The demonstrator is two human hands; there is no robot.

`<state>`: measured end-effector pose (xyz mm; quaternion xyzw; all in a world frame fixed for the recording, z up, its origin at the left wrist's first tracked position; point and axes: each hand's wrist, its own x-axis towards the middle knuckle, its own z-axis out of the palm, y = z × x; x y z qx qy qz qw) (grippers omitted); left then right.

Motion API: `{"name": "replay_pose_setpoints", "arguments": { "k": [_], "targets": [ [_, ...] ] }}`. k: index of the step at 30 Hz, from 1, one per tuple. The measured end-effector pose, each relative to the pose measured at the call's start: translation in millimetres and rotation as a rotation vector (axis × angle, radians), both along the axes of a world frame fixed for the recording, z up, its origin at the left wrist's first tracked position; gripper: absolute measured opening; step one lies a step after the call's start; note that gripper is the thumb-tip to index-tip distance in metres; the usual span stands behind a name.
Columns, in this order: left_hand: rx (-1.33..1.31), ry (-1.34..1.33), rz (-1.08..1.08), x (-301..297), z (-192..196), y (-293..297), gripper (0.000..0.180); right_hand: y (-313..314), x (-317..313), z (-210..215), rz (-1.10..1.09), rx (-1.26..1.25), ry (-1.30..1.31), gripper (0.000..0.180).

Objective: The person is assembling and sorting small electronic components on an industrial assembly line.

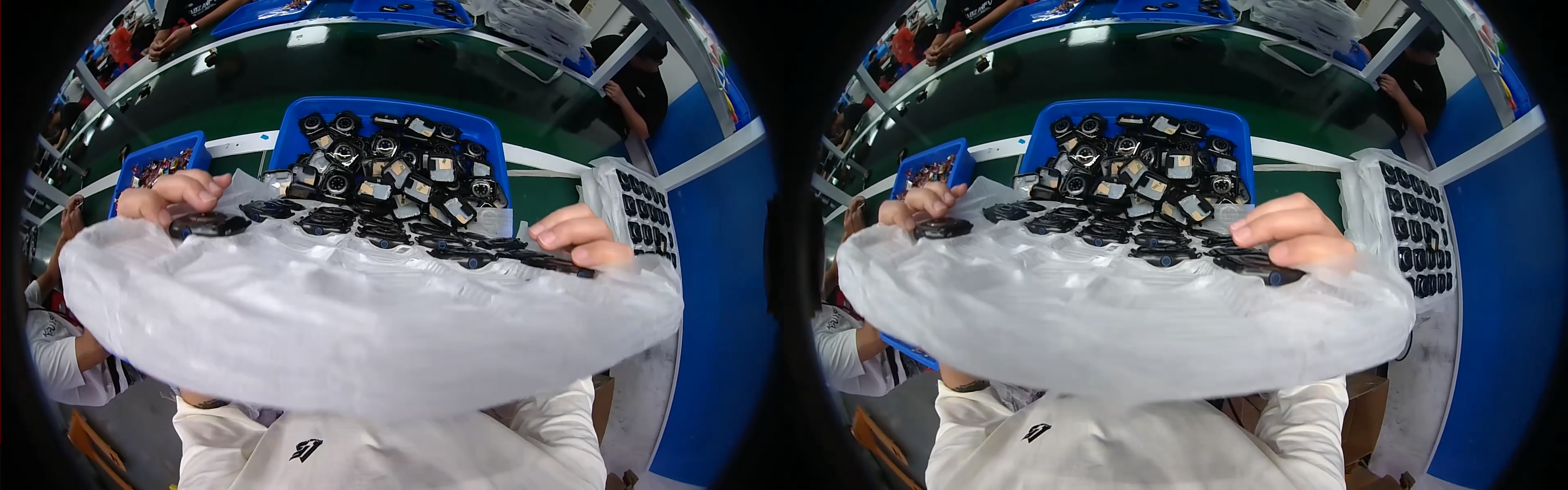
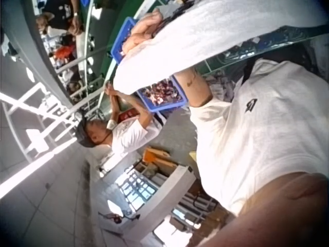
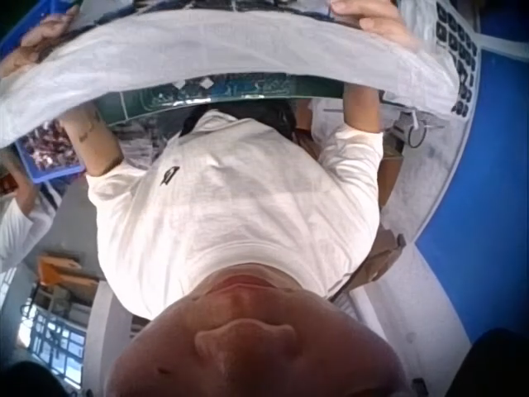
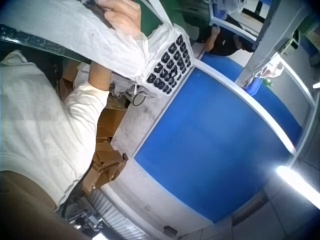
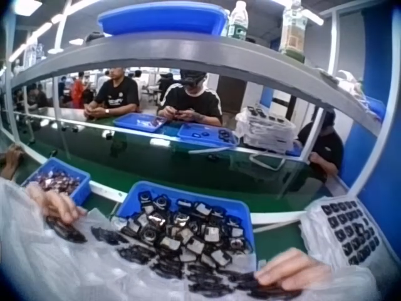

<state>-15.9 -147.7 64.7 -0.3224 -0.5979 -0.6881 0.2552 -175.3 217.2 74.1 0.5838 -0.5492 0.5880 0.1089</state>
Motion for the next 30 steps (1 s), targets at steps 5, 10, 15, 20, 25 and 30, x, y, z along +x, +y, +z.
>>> {"name": "replay_pose_setpoints", "arguments": {
  "k": [5,10,15,20,25,30],
  "targets": [
    [0.056,0.021,0.119,-19,-12,27,0.026,-19,3,-16,0.068,-0.133,-0.315,0.024],
    [0.077,-0.252,0.521,3,-21,24,0.029,-9,-22,-28,0.249,-0.026,-0.131,0.04],
    [0.145,-0.168,0.773,-38,-3,30,0.035,-21,-40,-20,-0.244,-0.174,-0.403,0.042],
    [0.094,-0.489,0.694,-67,6,27,0.041,-42,-64,-8,-0.072,-0.055,-0.793,0.055],
    [0.038,-0.566,0.655,-70,-8,21,0.053,-46,-71,-19,0.138,-0.108,-0.985,0.065],
    [0.024,-0.768,0.438,-70,-25,12,0.065,-43,-83,-38,0.256,-0.101,-1.047,0.07]
  ]
}}
